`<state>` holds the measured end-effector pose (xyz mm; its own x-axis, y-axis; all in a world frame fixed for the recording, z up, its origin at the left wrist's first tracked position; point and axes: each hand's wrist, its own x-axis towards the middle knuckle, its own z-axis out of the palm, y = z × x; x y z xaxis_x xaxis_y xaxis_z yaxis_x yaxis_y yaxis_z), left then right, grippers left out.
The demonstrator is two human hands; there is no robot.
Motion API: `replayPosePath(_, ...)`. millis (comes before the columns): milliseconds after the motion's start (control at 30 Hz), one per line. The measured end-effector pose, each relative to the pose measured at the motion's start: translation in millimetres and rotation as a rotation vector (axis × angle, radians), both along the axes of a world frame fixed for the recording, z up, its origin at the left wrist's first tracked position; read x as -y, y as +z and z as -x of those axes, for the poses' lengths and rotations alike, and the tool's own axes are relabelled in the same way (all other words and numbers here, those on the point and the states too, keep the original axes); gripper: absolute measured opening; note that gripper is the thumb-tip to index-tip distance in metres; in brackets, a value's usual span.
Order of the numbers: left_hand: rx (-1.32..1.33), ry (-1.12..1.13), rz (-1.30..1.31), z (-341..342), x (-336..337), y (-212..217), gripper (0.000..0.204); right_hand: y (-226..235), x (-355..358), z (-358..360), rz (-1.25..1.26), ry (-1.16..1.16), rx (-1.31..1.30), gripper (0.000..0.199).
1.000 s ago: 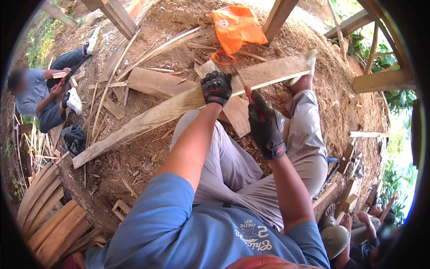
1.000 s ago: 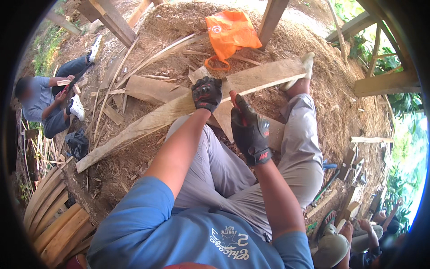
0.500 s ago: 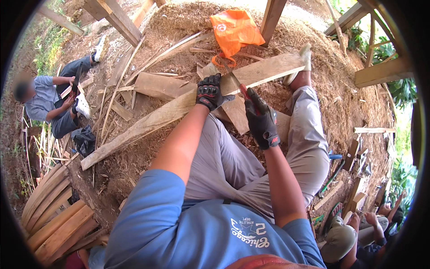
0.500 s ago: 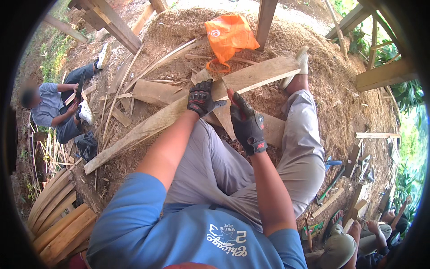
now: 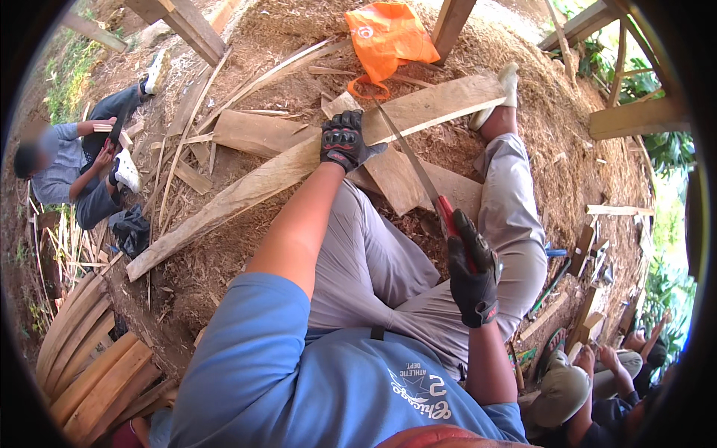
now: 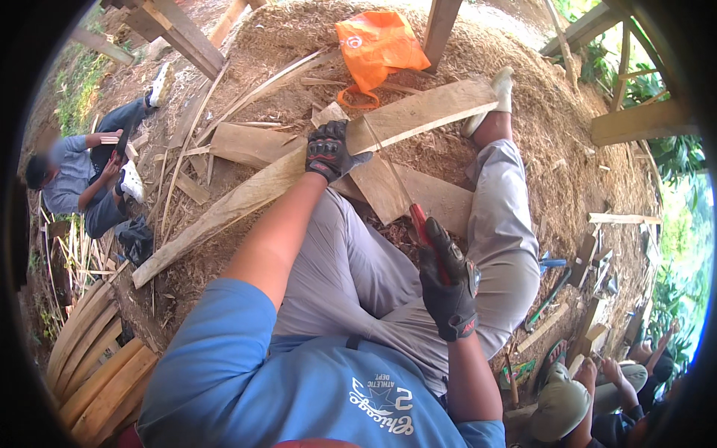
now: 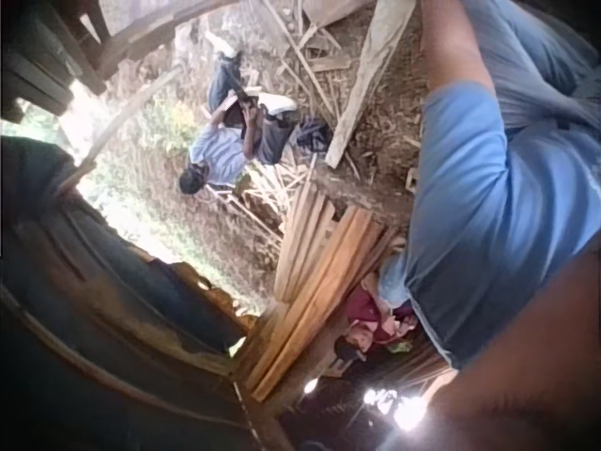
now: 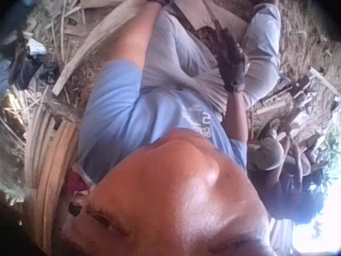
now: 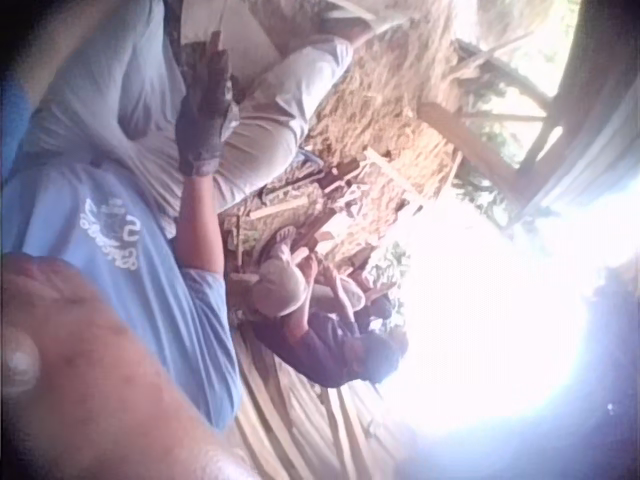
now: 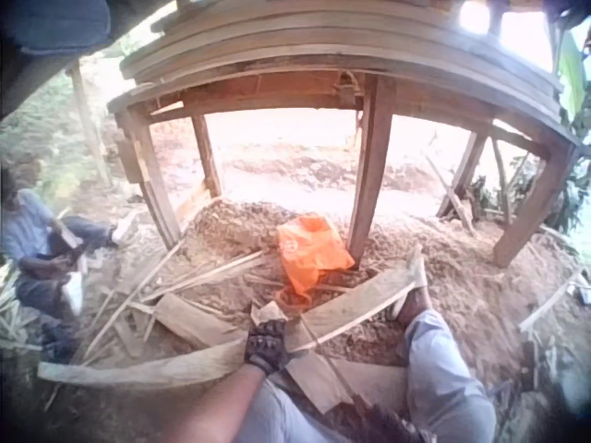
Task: The person sits on the ground and uses a hand saw to cut a long wooden plank. They hold the plank steady with their left hand and saw with their right hand, generating sawdust. The person continues sawing through the plank for the duration of the clip.
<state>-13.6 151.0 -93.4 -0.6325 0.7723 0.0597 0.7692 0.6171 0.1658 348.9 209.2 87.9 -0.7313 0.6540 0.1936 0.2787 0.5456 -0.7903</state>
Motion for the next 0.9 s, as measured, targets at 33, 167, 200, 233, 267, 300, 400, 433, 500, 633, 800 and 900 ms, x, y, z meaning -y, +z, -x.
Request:
replayPosePath(33,0.034,0.003,0.015,-1.0,0.8,3.8,0.113,5.2,-2.6,2.9,-0.031,0.011,-0.008,0.049)
replayPosePath(167,0.101,0.055,0.025,-0.4,-5.6,20.4,0.112,27.0,-7.7,19.3,-0.001,0.018,0.167,0.041)
replayPosePath(200,0.129,0.076,0.034,-2.2,-3.9,22.3,0.111,31.6,-6.9,28.1,0.029,0.022,0.23,0.038)
replayPosePath(233,0.078,0.093,-0.02,-0.6,-2.5,11.9,0.108,27.1,-8.8,41.4,0.042,0.043,0.176,0.038)
replayPosePath(267,0.1,0.09,-0.022,-2.8,-3.9,11.3,0.107,17.9,-14.6,61.0,0.054,0.052,0.121,0.037)
replayPosePath(300,0.119,0.094,-0.023,-3.9,-3.1,14.1,0.106,6.9,-21.5,84.3,0.068,0.067,0.066,0.037)
replayPosePath(400,0.123,0.101,-0.051,-1.1,-0.9,14.6,0.102,-40.5,-54.7,173.6,-0.04,0.023,0.174,0.036)
replayPosePath(433,0.124,0.096,-0.041,-0.9,-3.1,17.9,0.102,-53.5,-63.0,194.0,-0.001,0.009,0.15,0.036)
replayPosePath(500,0.113,0.084,-0.057,-4.8,-4.8,16.5,0.098,-74.8,-67.3,198.0,-0.009,-0.006,-0.017,0.036)
replayPosePath(633,0.069,0.025,-0.179,2.1,1.0,4.3,0.087,-97.7,-51.7,159.9,0.149,0.005,0.095,0.042)
replayPosePath(800,0.086,0.058,-0.107,2.9,-0.2,0.8,0.088,-86.6,-14.7,76.9,0.137,-0.028,0.193,0.046)
replayPosePath(900,0.072,0.051,-0.109,3.1,-0.1,1.2,0.092,-44.6,-6.0,39.5,-0.128,0.077,0.092,0.048)
